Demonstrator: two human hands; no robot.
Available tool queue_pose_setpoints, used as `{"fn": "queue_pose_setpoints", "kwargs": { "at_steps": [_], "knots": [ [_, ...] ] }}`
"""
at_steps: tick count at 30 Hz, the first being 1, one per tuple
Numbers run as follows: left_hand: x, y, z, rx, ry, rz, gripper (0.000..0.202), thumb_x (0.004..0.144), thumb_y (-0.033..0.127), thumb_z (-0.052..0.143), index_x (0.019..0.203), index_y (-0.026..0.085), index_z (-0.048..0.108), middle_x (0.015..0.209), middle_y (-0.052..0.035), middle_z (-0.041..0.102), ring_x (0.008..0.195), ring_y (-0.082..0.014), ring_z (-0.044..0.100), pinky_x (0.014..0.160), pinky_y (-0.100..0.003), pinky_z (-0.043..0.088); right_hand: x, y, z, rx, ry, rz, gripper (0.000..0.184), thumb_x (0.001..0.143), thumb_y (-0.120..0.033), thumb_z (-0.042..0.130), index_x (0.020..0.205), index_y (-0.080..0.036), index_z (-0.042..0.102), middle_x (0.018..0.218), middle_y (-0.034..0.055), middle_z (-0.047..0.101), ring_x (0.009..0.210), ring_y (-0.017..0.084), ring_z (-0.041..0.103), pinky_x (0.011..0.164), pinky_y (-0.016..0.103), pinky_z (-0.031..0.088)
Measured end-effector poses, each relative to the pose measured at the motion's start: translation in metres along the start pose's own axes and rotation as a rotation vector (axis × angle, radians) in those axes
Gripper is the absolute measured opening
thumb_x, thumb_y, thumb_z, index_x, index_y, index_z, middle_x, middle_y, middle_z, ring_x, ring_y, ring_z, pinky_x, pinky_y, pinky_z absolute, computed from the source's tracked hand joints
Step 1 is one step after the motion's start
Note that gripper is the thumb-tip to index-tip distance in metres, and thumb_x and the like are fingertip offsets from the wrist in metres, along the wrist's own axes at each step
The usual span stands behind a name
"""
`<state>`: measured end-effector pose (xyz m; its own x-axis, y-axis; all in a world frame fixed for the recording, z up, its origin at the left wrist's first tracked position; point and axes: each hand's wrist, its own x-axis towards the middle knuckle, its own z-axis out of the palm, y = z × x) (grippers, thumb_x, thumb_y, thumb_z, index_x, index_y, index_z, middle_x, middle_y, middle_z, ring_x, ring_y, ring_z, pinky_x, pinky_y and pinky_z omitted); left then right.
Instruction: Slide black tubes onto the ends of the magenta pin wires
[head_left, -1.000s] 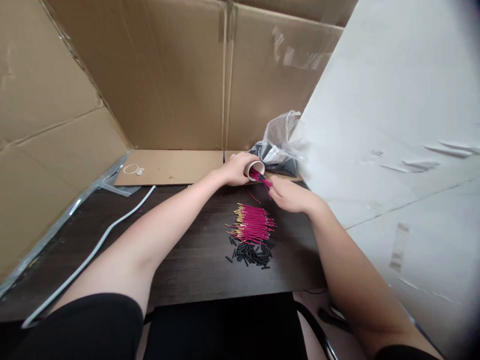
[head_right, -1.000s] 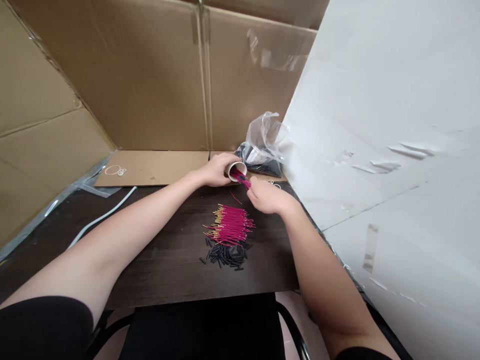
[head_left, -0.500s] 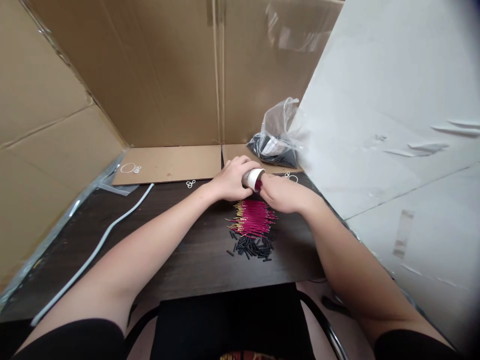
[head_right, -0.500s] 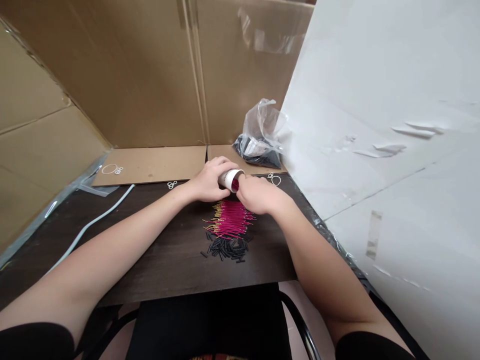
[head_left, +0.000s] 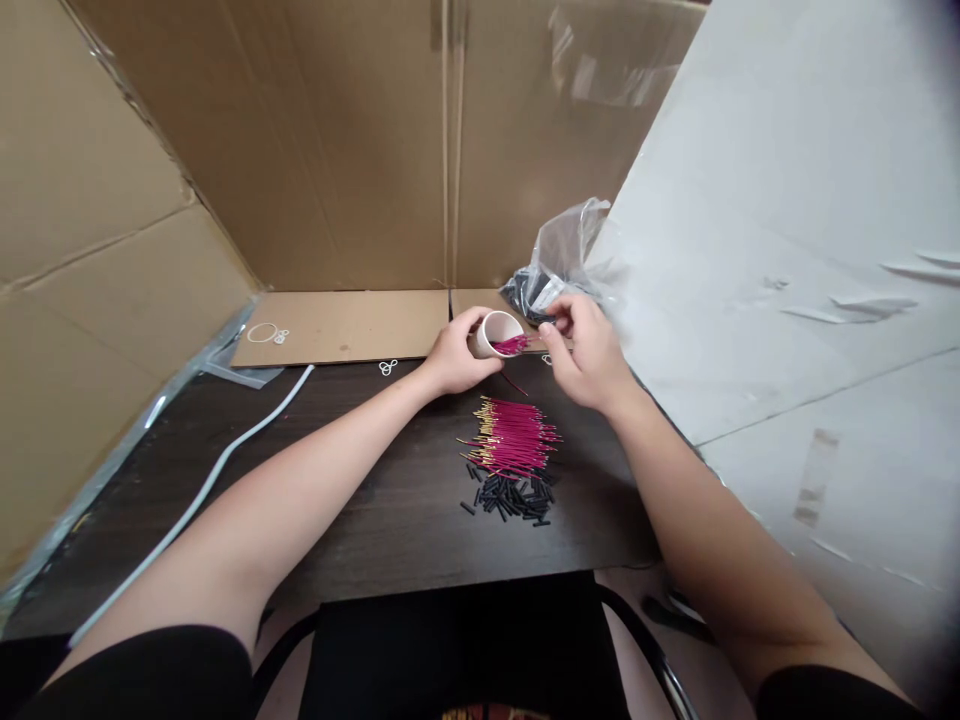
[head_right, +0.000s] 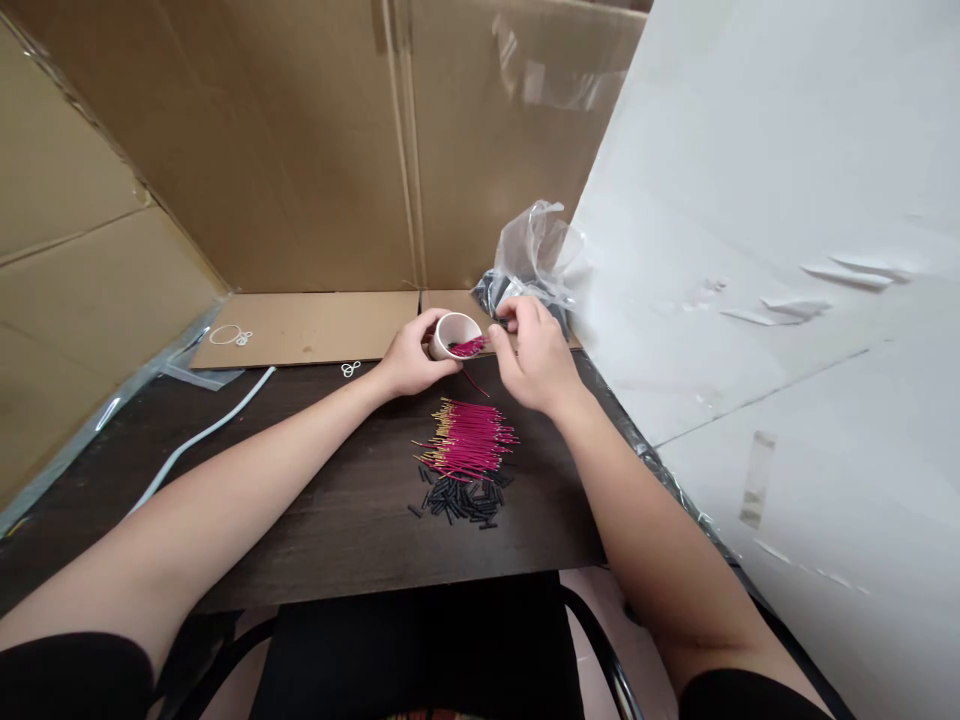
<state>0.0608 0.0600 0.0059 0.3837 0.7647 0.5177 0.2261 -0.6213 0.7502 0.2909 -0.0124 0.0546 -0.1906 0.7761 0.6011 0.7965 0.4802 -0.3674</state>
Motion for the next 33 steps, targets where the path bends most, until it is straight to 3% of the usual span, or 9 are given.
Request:
{"fn": "queue_pose_setpoints", "kwargs": {
  "at_steps": [2, 8, 11, 15, 18, 21, 23, 28, 33],
  "knots": [
    [0.001, -0.008, -0.002, -0.066, 0.076, -0.053, 0.060, 0.072, 0.022, 0.085, 0.127, 0.017, 0.063, 0.121, -0.0118, 0.076, 0.108, -0.0281, 0.074, 0.097, -0.044, 0.060, -0.001, 0.010, 0.007, -0.002, -0.024, 0.058, 0.016, 0.108, -0.032, 0.050, 0.115, -0.020, 0.057, 0.112, 0.0154, 0.066, 0.101, 0.030, 0.064, 0.093, 0.045, 0.049],
    [-0.001, -0.019, -0.004, -0.074, 0.139, -0.073, 0.062, 0.071, 0.026, 0.087, 0.127, 0.017, 0.061, 0.120, -0.0117, 0.075, 0.108, -0.0277, 0.073, 0.100, -0.046, 0.059, -0.008, 0.028, 0.032, -0.078, -0.517, 0.120, 0.025, 0.097, -0.042, 0.073, 0.096, -0.021, 0.060, 0.099, 0.0112, 0.069, 0.093, 0.028, 0.063, 0.087, 0.043, 0.049],
    [-0.005, -0.018, -0.003, -0.007, 0.135, -0.063, 0.060, 0.072, 0.025, 0.086, 0.126, 0.019, 0.058, 0.119, -0.0104, 0.075, 0.107, -0.0273, 0.071, 0.100, -0.045, 0.058, -0.011, 0.026, 0.039, -0.092, -0.653, 0.095, 0.018, 0.104, -0.036, 0.066, 0.098, -0.020, 0.063, 0.110, 0.0131, 0.070, 0.103, 0.029, 0.065, 0.093, 0.043, 0.049],
    [-0.011, -0.013, -0.001, 0.049, 0.177, -0.014, 0.063, 0.074, 0.026, 0.085, 0.127, 0.020, 0.052, 0.118, -0.0095, 0.072, 0.104, -0.0258, 0.070, 0.096, -0.043, 0.059, -0.014, 0.017, 0.044, -0.189, -0.691, 0.092, 0.016, 0.112, -0.027, 0.052, 0.108, -0.019, 0.065, 0.123, 0.0187, 0.069, 0.119, 0.035, 0.064, 0.096, 0.046, 0.048],
    [-0.014, -0.010, 0.000, 0.054, 0.200, 0.040, 0.067, 0.077, 0.028, 0.086, 0.132, 0.021, 0.048, 0.122, -0.0101, 0.070, 0.106, -0.0263, 0.071, 0.097, -0.043, 0.059, -0.014, 0.017, 0.042, -0.241, -0.685, 0.070, 0.015, 0.111, -0.025, 0.052, 0.110, -0.018, 0.064, 0.125, 0.0213, 0.069, 0.119, 0.037, 0.065, 0.093, 0.046, 0.048],
    [-0.015, -0.008, 0.001, 0.101, 0.168, 0.038, 0.066, 0.079, 0.029, 0.086, 0.132, 0.023, 0.046, 0.121, -0.0090, 0.070, 0.106, -0.0268, 0.072, 0.095, -0.043, 0.060, -0.010, 0.023, 0.032, -0.225, -0.594, 0.110, 0.010, 0.108, -0.020, 0.052, 0.107, -0.018, 0.061, 0.113, 0.0193, 0.072, 0.102, 0.032, 0.067, 0.087, 0.042, 0.048],
    [-0.016, -0.007, 0.002, 0.130, 0.141, 0.027, 0.065, 0.081, 0.031, 0.086, 0.132, 0.024, 0.047, 0.119, -0.0085, 0.071, 0.105, -0.0272, 0.073, 0.093, -0.043, 0.060, -0.006, 0.028, 0.021, -0.171, -0.450, 0.141, 0.009, 0.107, -0.019, 0.052, 0.105, -0.019, 0.060, 0.103, 0.0158, 0.073, 0.093, 0.030, 0.067, 0.085, 0.041, 0.048],
    [-0.018, -0.007, 0.003, 0.179, 0.105, 0.042, 0.063, 0.083, 0.031, 0.086, 0.133, 0.024, 0.049, 0.119, -0.0087, 0.073, 0.103, -0.0277, 0.074, 0.090, -0.043, 0.060, 0.002, 0.016, -0.001, 0.032, -0.044, 0.089, 0.019, 0.107, -0.027, 0.053, 0.115, -0.019, 0.067, 0.106, 0.0138, 0.075, 0.091, 0.027, 0.068, 0.089, 0.042, 0.053],
    [-0.018, -0.006, 0.004, 0.208, 0.078, 0.045, 0.063, 0.084, 0.030, 0.085, 0.136, 0.025, 0.049, 0.122, -0.0091, 0.074, 0.106, -0.0289, 0.075, 0.093, -0.045, 0.060, -0.003, -0.013, -0.005, 0.104, -0.113, -0.056, 0.020, 0.105, -0.032, 0.057, 0.105, -0.021, 0.074, 0.096, 0.0090, 0.075, 0.081, 0.024, 0.064, 0.081, 0.041, 0.054]
  ]
}}
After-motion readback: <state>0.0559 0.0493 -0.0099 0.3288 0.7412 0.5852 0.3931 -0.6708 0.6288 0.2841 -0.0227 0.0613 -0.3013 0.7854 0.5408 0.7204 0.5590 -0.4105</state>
